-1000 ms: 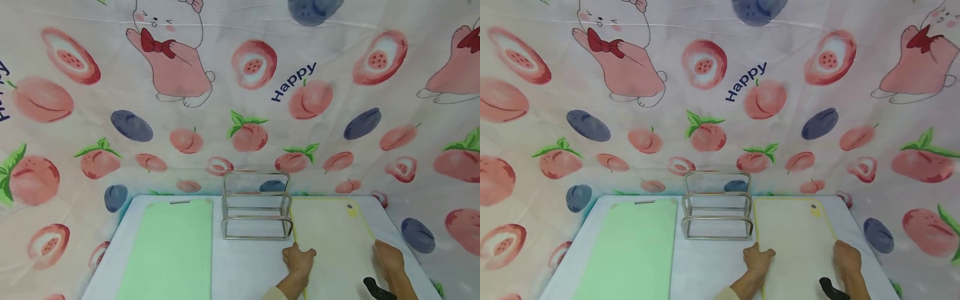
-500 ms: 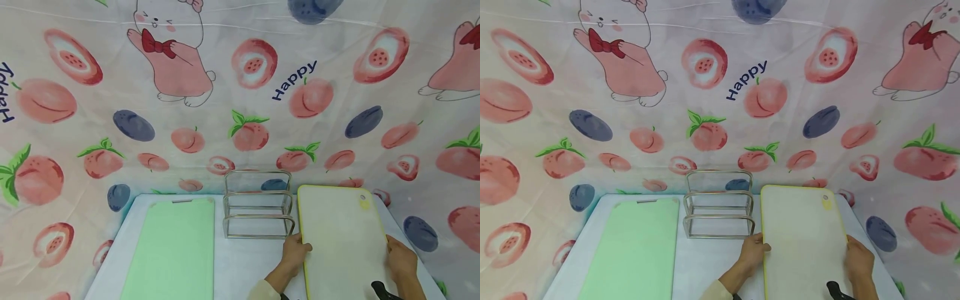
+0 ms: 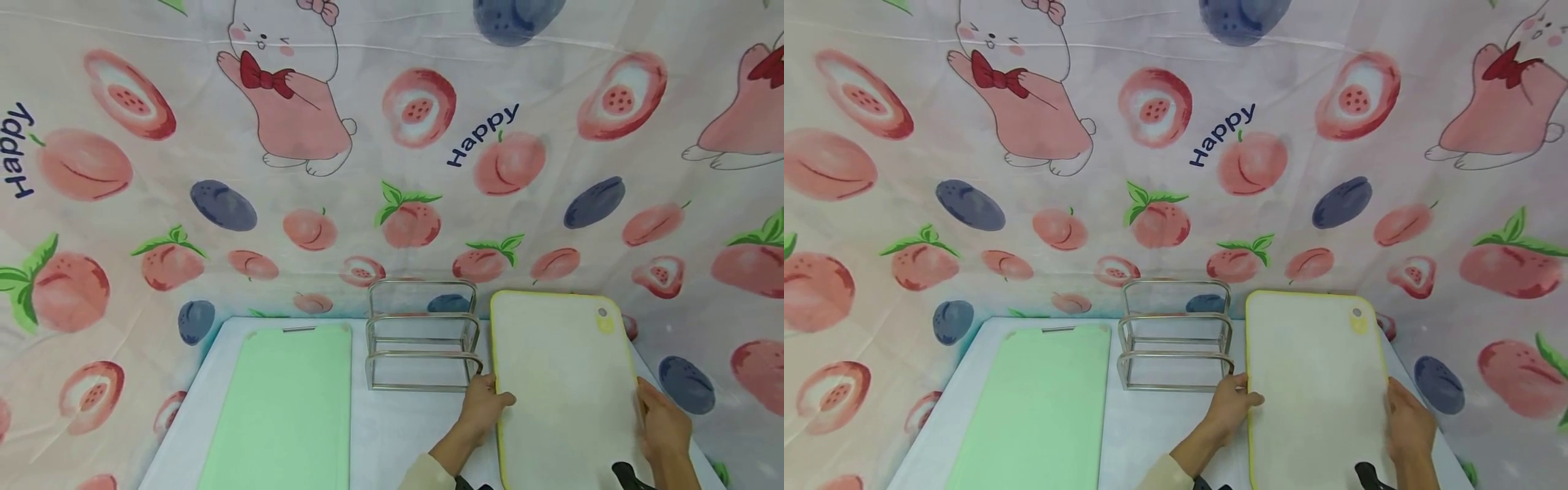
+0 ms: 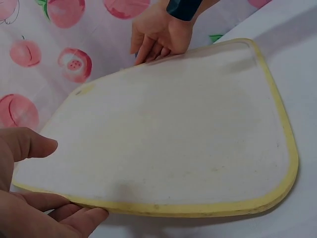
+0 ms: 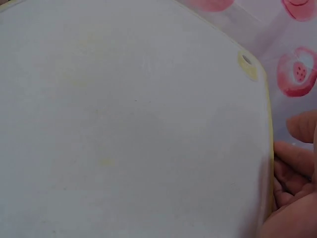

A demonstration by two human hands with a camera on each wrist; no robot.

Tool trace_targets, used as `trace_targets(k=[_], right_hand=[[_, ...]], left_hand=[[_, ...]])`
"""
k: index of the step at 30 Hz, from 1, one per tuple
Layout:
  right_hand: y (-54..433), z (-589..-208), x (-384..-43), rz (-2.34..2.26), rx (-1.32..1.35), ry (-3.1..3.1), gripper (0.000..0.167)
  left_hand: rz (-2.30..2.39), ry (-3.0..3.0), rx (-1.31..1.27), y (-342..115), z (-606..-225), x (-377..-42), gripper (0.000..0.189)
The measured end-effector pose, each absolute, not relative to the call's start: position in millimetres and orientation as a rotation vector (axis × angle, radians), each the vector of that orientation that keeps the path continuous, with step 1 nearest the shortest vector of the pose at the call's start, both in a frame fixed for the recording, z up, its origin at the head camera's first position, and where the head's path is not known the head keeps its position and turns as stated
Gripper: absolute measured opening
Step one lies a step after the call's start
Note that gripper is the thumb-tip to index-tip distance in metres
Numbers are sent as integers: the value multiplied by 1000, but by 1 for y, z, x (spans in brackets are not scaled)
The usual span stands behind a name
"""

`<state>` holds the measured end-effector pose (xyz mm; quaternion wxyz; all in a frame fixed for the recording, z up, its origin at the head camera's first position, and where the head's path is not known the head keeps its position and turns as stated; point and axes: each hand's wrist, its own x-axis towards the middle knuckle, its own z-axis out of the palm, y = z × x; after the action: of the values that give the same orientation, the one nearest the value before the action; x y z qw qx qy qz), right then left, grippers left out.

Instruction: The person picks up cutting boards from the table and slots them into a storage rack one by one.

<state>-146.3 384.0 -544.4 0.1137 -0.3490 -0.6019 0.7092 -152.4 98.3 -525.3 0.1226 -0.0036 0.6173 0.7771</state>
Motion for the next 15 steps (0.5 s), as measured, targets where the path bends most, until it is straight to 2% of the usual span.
trace_targets(k=[8,15], right_hand=[[377,-539,-145,2035,-980,-1651,34],[380,-532,-144,2173,-926,-1410,25]], left_hand=[[2254,1857,-52,97,-518,-154,42],[2295,1825,-29,99,-510,-152,51]])
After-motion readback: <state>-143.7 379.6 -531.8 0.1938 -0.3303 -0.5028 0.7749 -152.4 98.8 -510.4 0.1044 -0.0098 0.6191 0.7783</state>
